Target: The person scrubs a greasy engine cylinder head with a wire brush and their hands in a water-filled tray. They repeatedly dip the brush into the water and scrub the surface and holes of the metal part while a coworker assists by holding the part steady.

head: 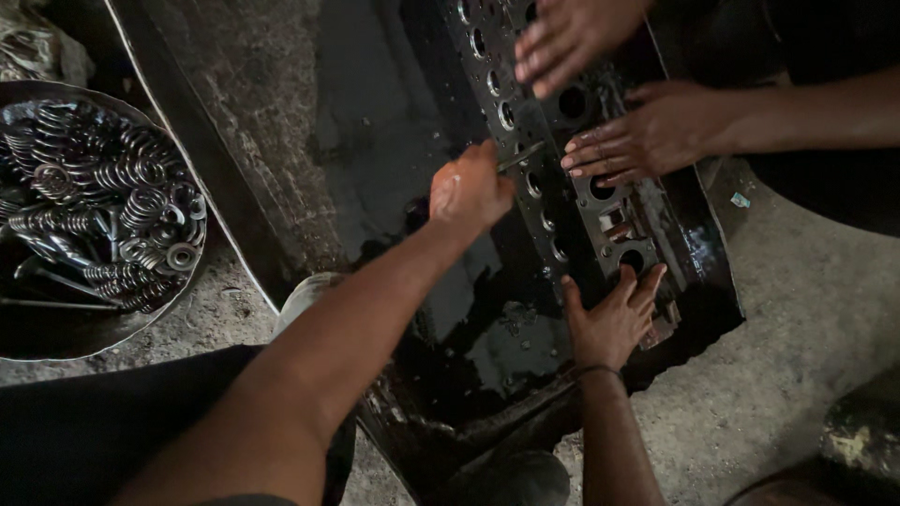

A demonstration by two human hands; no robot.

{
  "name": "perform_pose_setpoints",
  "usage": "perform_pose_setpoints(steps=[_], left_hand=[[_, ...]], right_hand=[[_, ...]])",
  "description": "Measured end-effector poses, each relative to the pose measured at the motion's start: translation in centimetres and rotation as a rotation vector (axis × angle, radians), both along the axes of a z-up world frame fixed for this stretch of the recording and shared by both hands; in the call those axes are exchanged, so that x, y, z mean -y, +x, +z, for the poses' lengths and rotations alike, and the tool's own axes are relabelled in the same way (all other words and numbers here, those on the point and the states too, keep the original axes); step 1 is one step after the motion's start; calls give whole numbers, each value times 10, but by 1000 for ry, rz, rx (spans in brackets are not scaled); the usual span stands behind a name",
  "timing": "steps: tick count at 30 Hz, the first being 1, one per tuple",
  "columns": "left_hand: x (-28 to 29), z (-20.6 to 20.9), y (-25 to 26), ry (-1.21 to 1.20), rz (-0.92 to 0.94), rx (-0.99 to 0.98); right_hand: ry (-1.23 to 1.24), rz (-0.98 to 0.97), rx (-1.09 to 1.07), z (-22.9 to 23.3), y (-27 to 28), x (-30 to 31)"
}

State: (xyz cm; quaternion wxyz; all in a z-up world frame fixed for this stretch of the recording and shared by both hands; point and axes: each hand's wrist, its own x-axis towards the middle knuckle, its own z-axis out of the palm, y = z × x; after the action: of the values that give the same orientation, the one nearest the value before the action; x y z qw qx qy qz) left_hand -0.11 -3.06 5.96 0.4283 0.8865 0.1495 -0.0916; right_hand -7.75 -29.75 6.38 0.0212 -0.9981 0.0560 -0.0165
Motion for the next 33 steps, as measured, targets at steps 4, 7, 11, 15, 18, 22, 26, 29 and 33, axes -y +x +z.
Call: perform_pose_setpoints(steps=[4,7,11,15,18,22,26,29,33], left_hand=[[14,-10,22,33,-8,241],[14,-22,30,80,-47,322],[11,-16,29,94,-76,338],[3,-6,16,41,109,451],[2,-14,-9,165,285,542],[8,-34,-28,159,196,492],[12,-41,-21,39,157,458],[14,-37,-12,-74,137,435],[14,-32,-2,-143,116,350]], right_hand=[[23,34,58,0,-1,-1],[40,7,40,2,-2,-4],[39,53,71,3,-3,0],[62,44,88,1,-4,0],[64,81,109,3,-3,2],[167,57,147,9,6,4],[161,40,211,21,20,8],[133,152,222,15,26,13],[212,163,176,5,28,25]])
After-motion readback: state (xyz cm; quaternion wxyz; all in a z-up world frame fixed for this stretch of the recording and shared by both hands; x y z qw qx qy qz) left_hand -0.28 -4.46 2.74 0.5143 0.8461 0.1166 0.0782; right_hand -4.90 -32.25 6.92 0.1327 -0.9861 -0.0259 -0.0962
